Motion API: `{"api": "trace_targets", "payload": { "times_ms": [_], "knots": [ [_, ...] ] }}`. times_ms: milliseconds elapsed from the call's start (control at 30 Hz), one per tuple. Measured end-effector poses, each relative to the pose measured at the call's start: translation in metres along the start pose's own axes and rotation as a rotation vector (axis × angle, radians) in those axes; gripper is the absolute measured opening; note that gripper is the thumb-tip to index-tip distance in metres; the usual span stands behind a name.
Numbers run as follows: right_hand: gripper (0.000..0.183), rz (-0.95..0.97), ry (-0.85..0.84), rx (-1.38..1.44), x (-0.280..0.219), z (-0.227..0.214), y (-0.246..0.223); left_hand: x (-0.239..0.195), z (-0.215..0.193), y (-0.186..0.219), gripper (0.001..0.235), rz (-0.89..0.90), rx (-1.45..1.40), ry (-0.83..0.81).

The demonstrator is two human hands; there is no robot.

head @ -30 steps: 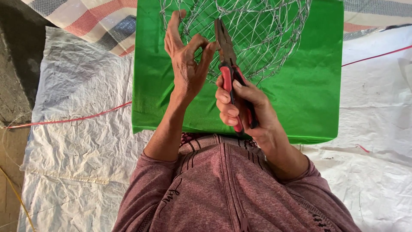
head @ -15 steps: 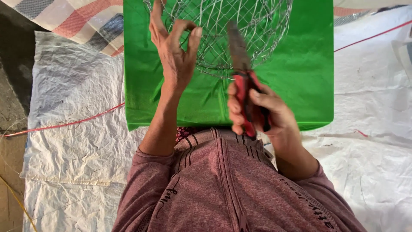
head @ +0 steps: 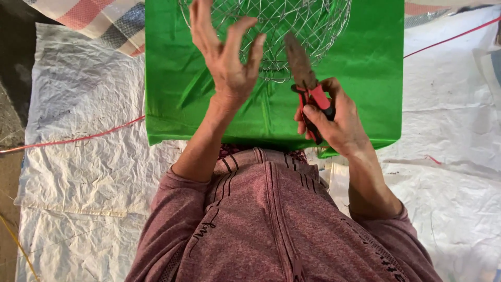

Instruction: Using pliers to bend and secure wire mesh components together to form a basket-like structure.

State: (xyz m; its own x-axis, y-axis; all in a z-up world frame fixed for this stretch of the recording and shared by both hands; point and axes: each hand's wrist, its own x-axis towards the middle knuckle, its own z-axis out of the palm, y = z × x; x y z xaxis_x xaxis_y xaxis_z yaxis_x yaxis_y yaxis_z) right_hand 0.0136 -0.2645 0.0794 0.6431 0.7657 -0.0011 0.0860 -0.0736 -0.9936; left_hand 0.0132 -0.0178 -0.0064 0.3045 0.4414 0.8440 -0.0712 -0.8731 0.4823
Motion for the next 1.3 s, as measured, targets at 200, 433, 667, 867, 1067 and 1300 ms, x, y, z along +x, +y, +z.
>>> {"api": "trace_targets", "payload": {
  "times_ms": [200, 433, 667, 867, 1067, 1300],
  "knots": [
    [0.024, 0.117, -0.157, 0.518, 0.017, -0.007, -0.026, 0.004, -0.006, 0.016, 0.056, -0.037, 0.085, -0.172],
    [0.034, 0.22, -0.218, 0.747, 0.032, -0.005, -0.028, 0.017, -0.006, 0.026, 0.042, -0.055, -0.005, -0.103],
    [0.039, 0.267, -0.264, 0.945, 0.054, -0.008, -0.018, 0.018, -0.007, 0.019, 0.024, -0.044, -0.052, -0.07],
    [0.042, 0.247, -0.299, 0.98, 0.052, -0.008, -0.014, 0.01, -0.009, 0.006, 0.021, -0.033, -0.188, -0.072],
    [0.041, 0.254, -0.306, 0.966, 0.06, -0.002, -0.019, 0.009, 0.0, -0.003, 0.016, -0.077, -0.108, -0.012],
    [0.038, 0.259, -0.262, 1.051, 0.062, 0.007, -0.02, 0.027, -0.018, -0.007, 0.015, -0.113, -0.086, -0.063]
  ]
}}
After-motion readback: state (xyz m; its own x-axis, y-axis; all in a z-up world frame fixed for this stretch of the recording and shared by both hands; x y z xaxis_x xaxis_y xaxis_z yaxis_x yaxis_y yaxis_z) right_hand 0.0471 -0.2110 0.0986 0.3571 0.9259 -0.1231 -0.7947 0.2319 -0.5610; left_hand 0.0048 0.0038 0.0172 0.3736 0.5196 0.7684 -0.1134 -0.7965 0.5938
